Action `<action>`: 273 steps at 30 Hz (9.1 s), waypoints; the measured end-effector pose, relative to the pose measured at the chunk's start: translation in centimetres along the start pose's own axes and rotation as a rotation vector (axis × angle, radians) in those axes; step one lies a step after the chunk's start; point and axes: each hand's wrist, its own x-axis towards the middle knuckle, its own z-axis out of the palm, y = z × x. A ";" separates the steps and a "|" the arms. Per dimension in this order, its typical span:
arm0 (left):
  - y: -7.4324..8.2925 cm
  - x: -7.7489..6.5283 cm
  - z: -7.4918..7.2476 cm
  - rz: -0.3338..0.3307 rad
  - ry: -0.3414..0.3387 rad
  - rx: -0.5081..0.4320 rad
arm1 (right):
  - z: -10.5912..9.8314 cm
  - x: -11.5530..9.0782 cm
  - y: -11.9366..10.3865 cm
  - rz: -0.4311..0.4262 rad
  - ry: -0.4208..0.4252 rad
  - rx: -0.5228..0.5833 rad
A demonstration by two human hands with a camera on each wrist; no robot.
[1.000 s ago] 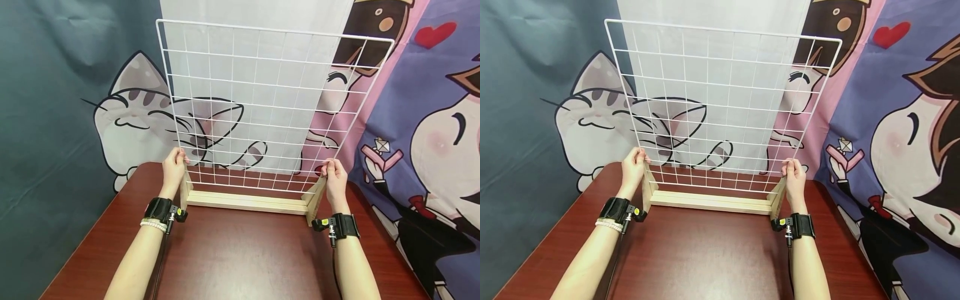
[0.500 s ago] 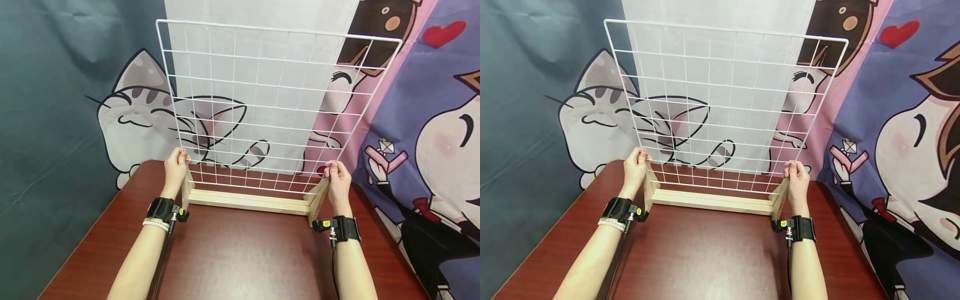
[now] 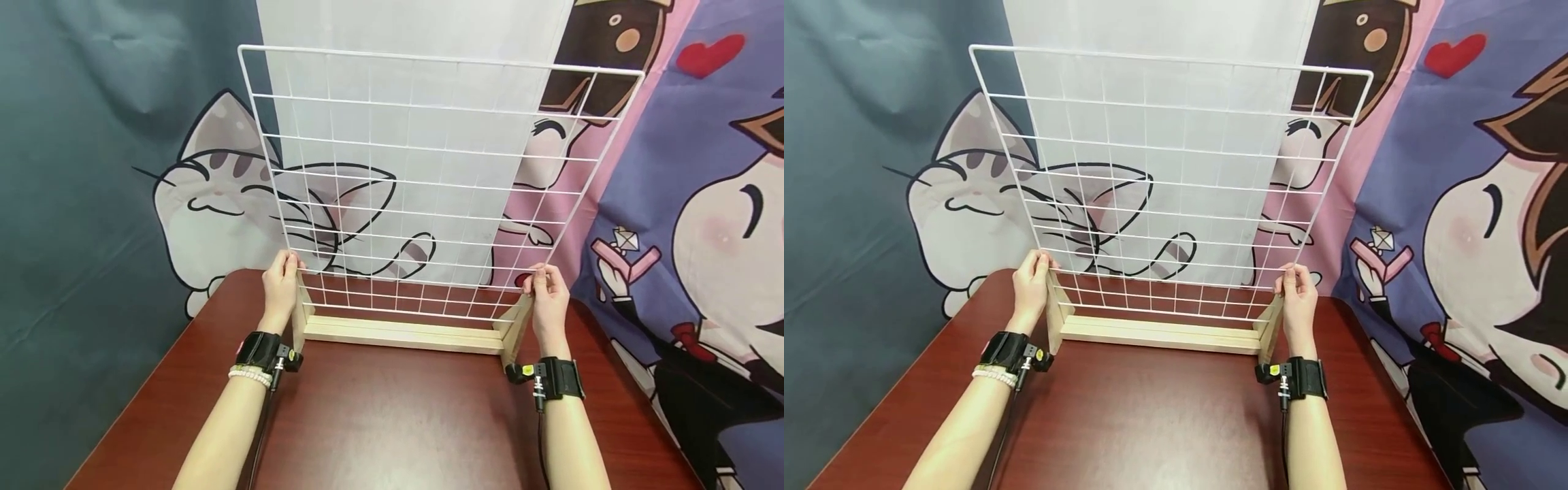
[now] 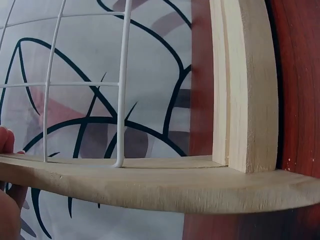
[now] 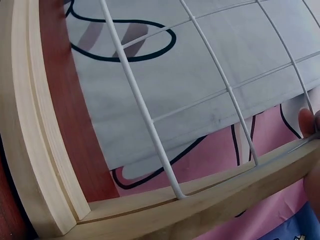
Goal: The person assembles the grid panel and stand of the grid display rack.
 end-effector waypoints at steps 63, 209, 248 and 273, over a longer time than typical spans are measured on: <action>4.6 1.2 0.1 -0.120 0.052 -0.377 | 1.7 0.3 -0.3 -0.015 0.119 -0.129; 4.0 2.1 0.2 -0.136 -0.032 -0.357 | 0.7 -0.2 1.0 -0.075 0.119 0.098; 4.3 1.7 0.4 -0.118 0.025 -0.349 | 0.6 -1.1 1.6 -0.055 0.128 -0.051; 4.4 1.7 0.4 -0.068 0.053 -0.328 | 2.9 1.6 -0.3 -0.073 0.073 0.008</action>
